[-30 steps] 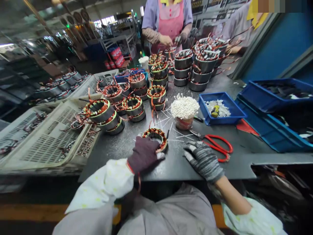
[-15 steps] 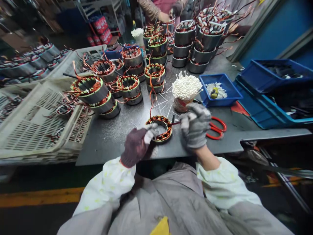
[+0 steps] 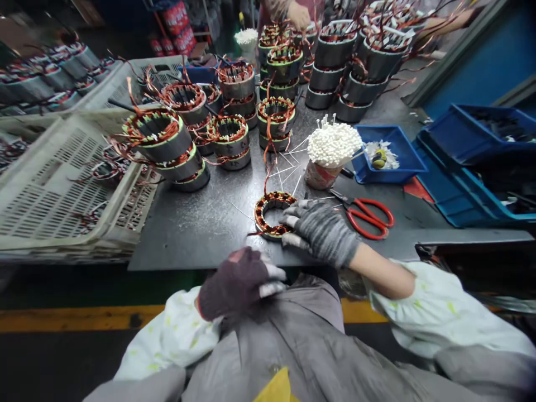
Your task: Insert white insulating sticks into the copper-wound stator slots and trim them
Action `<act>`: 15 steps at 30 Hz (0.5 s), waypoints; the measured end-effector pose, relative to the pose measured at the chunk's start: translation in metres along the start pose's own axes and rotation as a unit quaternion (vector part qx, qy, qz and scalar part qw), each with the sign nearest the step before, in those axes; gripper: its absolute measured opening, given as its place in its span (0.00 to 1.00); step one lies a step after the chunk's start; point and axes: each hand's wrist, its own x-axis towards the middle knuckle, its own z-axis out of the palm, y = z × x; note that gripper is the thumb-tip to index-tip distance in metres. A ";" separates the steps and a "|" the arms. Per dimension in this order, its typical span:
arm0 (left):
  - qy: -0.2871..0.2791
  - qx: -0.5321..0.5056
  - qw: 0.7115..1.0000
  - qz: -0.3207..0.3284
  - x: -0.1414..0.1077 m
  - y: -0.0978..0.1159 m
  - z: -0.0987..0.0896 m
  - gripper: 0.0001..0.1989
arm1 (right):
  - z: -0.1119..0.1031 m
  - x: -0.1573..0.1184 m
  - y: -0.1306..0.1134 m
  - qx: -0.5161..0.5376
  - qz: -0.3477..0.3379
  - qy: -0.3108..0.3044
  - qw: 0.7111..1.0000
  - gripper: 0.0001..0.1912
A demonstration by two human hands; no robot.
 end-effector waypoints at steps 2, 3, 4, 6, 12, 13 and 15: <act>0.017 0.079 0.994 0.080 0.015 -0.001 0.000 0.12 | -0.003 0.016 0.002 -0.011 0.013 -0.060 0.998 0.17; 0.034 0.125 0.988 0.088 0.023 -0.006 0.000 0.15 | -0.004 0.023 0.004 -0.001 0.013 -0.076 0.997 0.17; 0.052 0.162 0.983 0.073 0.031 -0.014 -0.001 0.17 | -0.004 0.029 0.007 0.020 0.010 -0.087 0.996 0.16; 0.077 0.177 0.981 0.003 0.042 -0.032 -0.001 0.19 | -0.004 0.036 0.011 0.081 0.001 -0.093 0.992 0.16; 0.093 0.163 0.981 -0.041 0.043 -0.046 0.007 0.17 | 0.013 0.016 -0.004 0.117 -0.004 0.043 0.992 0.15; 0.095 0.190 0.977 -0.032 0.042 -0.041 0.008 0.17 | 0.017 0.009 -0.006 0.103 -0.013 0.072 0.992 0.14; 0.101 0.251 0.962 -0.024 0.041 -0.031 0.012 0.14 | 0.026 -0.005 0.000 0.096 0.017 0.161 0.982 0.12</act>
